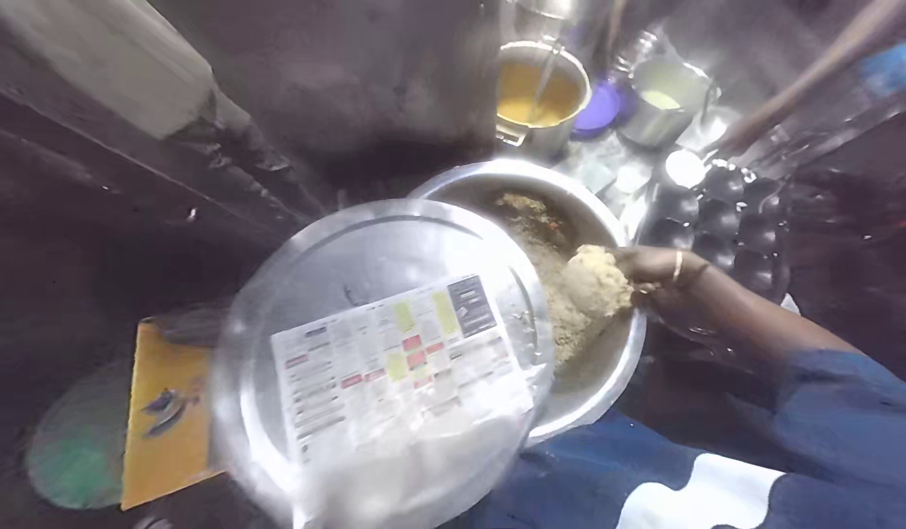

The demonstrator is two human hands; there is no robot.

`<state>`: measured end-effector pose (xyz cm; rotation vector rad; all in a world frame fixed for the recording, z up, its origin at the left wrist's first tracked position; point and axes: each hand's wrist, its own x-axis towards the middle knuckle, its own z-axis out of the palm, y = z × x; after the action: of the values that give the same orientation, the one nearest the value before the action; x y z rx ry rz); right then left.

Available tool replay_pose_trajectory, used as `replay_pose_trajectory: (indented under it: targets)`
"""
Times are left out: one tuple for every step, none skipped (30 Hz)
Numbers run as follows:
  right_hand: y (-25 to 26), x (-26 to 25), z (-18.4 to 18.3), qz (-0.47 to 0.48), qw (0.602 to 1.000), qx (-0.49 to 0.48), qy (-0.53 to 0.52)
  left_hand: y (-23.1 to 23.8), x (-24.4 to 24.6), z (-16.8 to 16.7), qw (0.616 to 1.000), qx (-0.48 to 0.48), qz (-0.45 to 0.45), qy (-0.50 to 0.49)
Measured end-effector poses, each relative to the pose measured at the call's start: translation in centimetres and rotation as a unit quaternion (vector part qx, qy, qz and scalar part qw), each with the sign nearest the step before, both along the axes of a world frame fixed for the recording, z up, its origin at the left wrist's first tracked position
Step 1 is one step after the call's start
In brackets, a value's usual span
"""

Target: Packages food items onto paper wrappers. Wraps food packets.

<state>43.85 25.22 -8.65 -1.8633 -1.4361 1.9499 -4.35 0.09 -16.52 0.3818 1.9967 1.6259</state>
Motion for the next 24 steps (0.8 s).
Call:
replay_pose_trajectory:
  targets:
    - [-0.3,0.2,1.0,-0.032,0.999,0.016,-0.006,0.6,0.8,-0.2,0.999,-0.014,-0.028,0.016]
    - [-0.7,0.4,1.7,-0.066,0.997,0.03,0.0,1.0,1.5,-0.6,0.998,-0.024,-0.042,0.029]
    - [-1.0,0.7,2.0,-0.091,0.995,0.043,0.023,1.6,2.2,-1.0,0.997,-0.032,-0.051,0.042]
    - [-1.2,0.9,2.2,-0.111,0.991,0.053,0.048,2.3,2.8,-1.1,0.996,-0.04,-0.058,0.048]
    - [-1.5,1.0,2.3,-0.128,0.987,0.062,0.07,3.1,3.4,-1.2,0.996,-0.051,-0.063,0.049]
    - [-1.8,0.6,2.7,-0.142,0.984,0.071,0.085,3.7,3.7,-1.0,0.994,-0.07,-0.075,0.046]
    - [-2.2,0.1,3.2,-0.145,0.982,0.072,0.099,4.2,3.9,-1.0,0.992,-0.085,-0.084,0.05]
    - [-2.3,-0.1,3.6,-0.138,0.981,0.069,0.116,4.7,3.9,-1.1,0.989,-0.091,-0.098,0.068]
    - [-2.6,0.0,3.6,-0.133,0.981,0.058,0.131,4.9,3.8,-1.3,0.983,-0.095,-0.115,0.106]
    - [-3.0,0.1,3.5,-0.133,0.98,0.05,0.137,4.9,3.3,-1.4,0.971,-0.1,-0.136,0.169]
    - [-3.3,-0.1,3.5,-0.133,0.982,0.046,0.128,5.0,2.9,-1.2,0.949,-0.107,-0.151,0.254]
    - [-3.6,-0.5,3.6,-0.142,0.982,0.04,0.116,5.0,2.5,-0.6,0.919,-0.113,-0.174,0.334]
    - [-4.0,-1.0,3.6,-0.149,0.983,0.033,0.1,5.2,2.2,0.3,0.885,-0.107,-0.201,0.407]
    - [-4.3,-1.2,3.4,-0.153,0.983,0.023,0.097,5.5,2.1,1.4,0.848,-0.084,-0.237,0.467]
    - [-4.6,-1.2,3.2,-0.147,0.984,0.013,0.103,5.7,2.2,2.2,0.806,-0.059,-0.279,0.518]
    - [-4.8,-1.2,3.1,-0.134,0.985,0.006,0.109,6.0,2.3,2.7,0.768,-0.03,-0.33,0.548]
    - [-5.0,-1.3,3.1,-0.131,0.985,0.004,0.11,6.7,2.5,3.0,0.731,-0.002,-0.38,0.566]
    - [-5.3,-1.4,3.2,-0.134,0.985,0.005,0.107,7.8,2.6,3.4,0.697,0.03,-0.426,0.576]
    - [-5.6,-1.3,3.3,-0.137,0.985,0.008,0.101,9.0,2.6,3.6,0.677,0.061,-0.466,0.566]
    - [-5.9,-1.2,3.5,-0.141,0.985,0.009,0.098,10.1,2.5,3.9,0.672,0.078,-0.504,0.537]
    - [-6.4,-1.1,3.6,-0.151,0.983,0.01,0.105,11.0,2.3,4.2,0.683,0.069,-0.533,0.494]
    - [-6.9,-1.0,3.8,-0.16,0.98,0.011,0.115,11.8,2.1,4.6,0.722,0.042,-0.544,0.426]
    - [-7.4,-1.0,4.0,-0.165,0.978,0.013,0.127,12.6,2.1,5.0,0.78,0.001,-0.526,0.338]
    - [-7.9,-1.0,4.3,-0.168,0.977,0.017,0.134,13.6,2.0,4.9,0.831,-0.048,-0.488,0.264]
